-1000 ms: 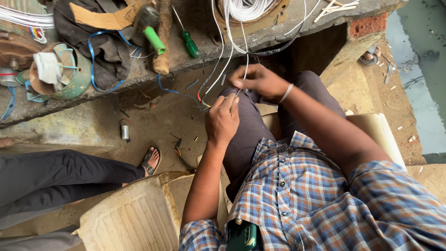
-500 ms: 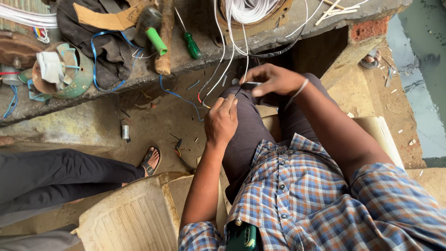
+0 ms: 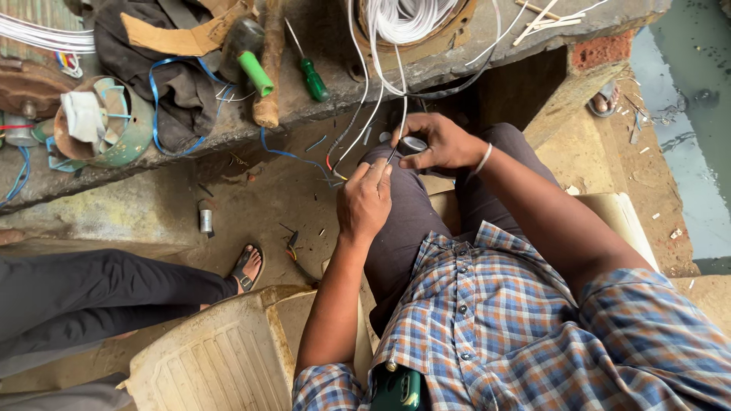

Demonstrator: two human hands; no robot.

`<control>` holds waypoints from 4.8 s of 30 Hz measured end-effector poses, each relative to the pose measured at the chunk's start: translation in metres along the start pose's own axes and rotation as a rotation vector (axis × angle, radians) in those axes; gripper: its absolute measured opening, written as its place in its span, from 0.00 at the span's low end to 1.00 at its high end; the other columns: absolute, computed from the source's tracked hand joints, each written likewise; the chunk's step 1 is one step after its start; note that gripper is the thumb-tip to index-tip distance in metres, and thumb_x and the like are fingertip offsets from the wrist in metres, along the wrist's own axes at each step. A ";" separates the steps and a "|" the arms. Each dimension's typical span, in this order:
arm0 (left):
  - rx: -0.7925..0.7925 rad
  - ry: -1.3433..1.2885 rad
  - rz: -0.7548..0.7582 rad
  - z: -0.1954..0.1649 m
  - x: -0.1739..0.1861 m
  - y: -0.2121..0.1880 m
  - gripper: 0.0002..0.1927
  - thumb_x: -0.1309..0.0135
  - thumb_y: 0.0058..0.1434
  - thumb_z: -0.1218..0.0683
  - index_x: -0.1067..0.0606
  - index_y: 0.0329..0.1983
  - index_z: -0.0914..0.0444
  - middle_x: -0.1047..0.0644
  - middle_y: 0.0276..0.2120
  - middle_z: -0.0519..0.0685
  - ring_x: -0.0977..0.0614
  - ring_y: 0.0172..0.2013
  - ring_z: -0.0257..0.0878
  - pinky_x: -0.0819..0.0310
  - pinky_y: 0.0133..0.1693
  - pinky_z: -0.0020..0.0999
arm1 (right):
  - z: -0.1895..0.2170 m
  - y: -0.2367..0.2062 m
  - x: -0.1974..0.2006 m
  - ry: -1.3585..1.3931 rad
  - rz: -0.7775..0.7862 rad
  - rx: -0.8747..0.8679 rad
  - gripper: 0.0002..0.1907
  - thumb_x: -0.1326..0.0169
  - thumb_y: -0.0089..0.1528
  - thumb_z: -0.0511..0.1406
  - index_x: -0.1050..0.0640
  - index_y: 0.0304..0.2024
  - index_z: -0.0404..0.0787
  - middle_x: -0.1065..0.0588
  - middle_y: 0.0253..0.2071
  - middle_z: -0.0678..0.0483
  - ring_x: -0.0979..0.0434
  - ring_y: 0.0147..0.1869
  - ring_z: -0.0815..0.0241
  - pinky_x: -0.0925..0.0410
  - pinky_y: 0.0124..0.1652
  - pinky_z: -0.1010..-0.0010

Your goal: The person sits on a chair and wraps electrical tape by hand around wire connections resting on their lap, pressing and smoothing the tape over the joints. They continue taping successive wire connections throughout the episode, with wires and a spool of white cable on the bench above.

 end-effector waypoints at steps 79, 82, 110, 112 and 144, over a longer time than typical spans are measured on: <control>0.104 0.218 0.312 -0.067 0.008 0.011 0.16 0.55 0.70 0.56 0.27 0.58 0.64 0.28 0.57 0.65 0.18 0.39 0.62 0.24 0.41 0.53 | 0.035 -0.021 0.031 -0.528 0.017 -0.006 0.31 0.40 0.61 0.52 0.22 0.55 0.35 0.22 0.47 0.40 0.21 0.50 0.41 0.29 0.51 0.57; 0.016 0.018 0.206 -0.079 0.004 0.042 0.15 0.58 0.74 0.54 0.29 0.59 0.65 0.25 0.52 0.64 0.19 0.46 0.62 0.26 0.48 0.53 | 0.046 -0.020 0.027 -0.687 -0.019 0.065 0.33 0.40 0.59 0.54 0.22 0.51 0.32 0.24 0.44 0.37 0.24 0.49 0.35 0.30 0.49 0.53; -0.005 -0.361 0.005 -0.052 -0.036 0.008 0.18 0.46 0.68 0.57 0.27 0.61 0.62 0.23 0.53 0.59 0.20 0.48 0.52 0.23 0.48 0.40 | -0.017 -0.108 -0.039 -0.149 -0.170 -0.284 0.41 0.28 0.50 0.43 0.28 0.62 0.38 0.23 0.52 0.46 0.22 0.55 0.52 0.29 0.55 0.63; 0.173 -0.403 0.150 -0.033 -0.045 -0.019 0.17 0.44 0.64 0.57 0.24 0.56 0.63 0.20 0.47 0.55 0.16 0.36 0.45 0.21 0.40 0.36 | -0.020 -0.115 -0.039 0.073 -0.253 -0.222 0.35 0.32 0.57 0.39 0.28 0.64 0.38 0.24 0.58 0.49 0.24 0.62 0.57 0.31 0.61 0.64; 0.583 -0.550 0.262 0.065 -0.006 -0.021 0.13 0.49 0.68 0.58 0.26 0.54 0.64 0.19 0.42 0.49 0.19 0.42 0.37 0.24 0.47 0.36 | -0.012 -0.117 -0.048 -0.516 -0.077 -0.098 0.36 0.32 0.51 0.42 0.26 0.60 0.41 0.33 0.65 0.43 0.34 0.69 0.41 0.36 0.64 0.52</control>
Point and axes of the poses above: each hand's wrist, its own y-axis towards the middle knuckle, its own x-axis out of the back of the hand, z = x × y, the point moved 5 cm from there along y, towards the middle knuckle
